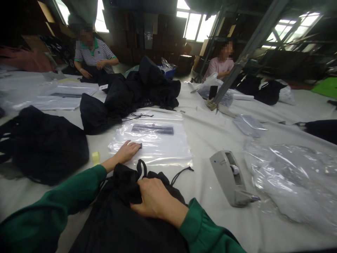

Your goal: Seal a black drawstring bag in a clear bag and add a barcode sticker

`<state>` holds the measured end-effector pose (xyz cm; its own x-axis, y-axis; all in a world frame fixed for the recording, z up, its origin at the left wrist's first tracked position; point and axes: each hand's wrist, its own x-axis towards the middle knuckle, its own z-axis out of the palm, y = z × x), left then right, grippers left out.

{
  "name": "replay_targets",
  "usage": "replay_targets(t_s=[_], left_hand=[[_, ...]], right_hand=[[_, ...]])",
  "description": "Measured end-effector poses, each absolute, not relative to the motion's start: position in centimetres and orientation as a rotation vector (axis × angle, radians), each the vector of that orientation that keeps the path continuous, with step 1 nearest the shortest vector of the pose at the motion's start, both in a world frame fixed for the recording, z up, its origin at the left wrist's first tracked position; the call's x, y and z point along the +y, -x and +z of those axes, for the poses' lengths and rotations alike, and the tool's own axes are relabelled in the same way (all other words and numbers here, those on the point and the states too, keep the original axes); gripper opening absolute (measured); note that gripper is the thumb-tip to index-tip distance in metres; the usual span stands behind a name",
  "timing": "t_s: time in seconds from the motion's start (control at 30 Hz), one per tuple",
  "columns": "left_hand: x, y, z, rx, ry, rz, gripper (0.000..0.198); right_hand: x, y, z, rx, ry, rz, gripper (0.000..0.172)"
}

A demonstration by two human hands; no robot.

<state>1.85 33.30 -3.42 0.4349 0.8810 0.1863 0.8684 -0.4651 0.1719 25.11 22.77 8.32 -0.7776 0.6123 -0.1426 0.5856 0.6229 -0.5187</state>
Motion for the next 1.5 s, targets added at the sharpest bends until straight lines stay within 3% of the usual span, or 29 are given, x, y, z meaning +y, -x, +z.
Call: replay_targets(t_s=[0.17,0.37,0.6,0.67,0.8,0.93,1.0,1.2,1.33,1.5], left_hand=[[31.7,-2.5,0.3,1.458,-2.504,0.428,0.035],[28.0,-4.7,2.2,1.179,-2.217,0.278,0.012],[27.6,-5.3,1.5,1.367,-1.918,0.583,0.023],[28.1,-5.1,1.1,1.463,-1.828,0.681,0.026],[27.6,-5.4,-0.1,1.492,-1.652,0.800,0.027],[26.1,-5.7,-1.3,1.559,-1.446,0.919,0.039],[25.5,-5.7,-1.5,1.604,-1.382,0.976,0.039],[24.4,-5.9,-0.8,1.666,-1.507,1.102,0.032],[24.2,-5.7,-0.4,1.705,-1.704,1.186,0.029],[25.4,-5.5,-1.1,1.531,-2.014,1.180,0.030]], right_hand=[[21.6,-25.6,9.4,-2.819,1.059,0.728,0.023],[20.1,-25.8,11.3,-2.882,0.969,0.630,0.028],[19.7,-25.8,11.1,-2.921,1.026,0.640,0.029],[19.8,-26.0,10.5,-2.902,1.037,0.694,0.030],[20.3,-27.5,10.5,-2.808,1.001,0.909,0.047],[22.5,-29.5,11.1,-2.603,0.994,1.333,0.041],[24.5,-29.6,10.5,-2.475,1.066,1.427,0.046],[30.6,-25.5,5.6,-2.569,1.210,0.789,0.032],[31.1,-23.1,2.4,-2.718,1.134,0.749,0.021],[29.2,-22.7,-0.2,-2.922,0.994,0.785,0.022]])
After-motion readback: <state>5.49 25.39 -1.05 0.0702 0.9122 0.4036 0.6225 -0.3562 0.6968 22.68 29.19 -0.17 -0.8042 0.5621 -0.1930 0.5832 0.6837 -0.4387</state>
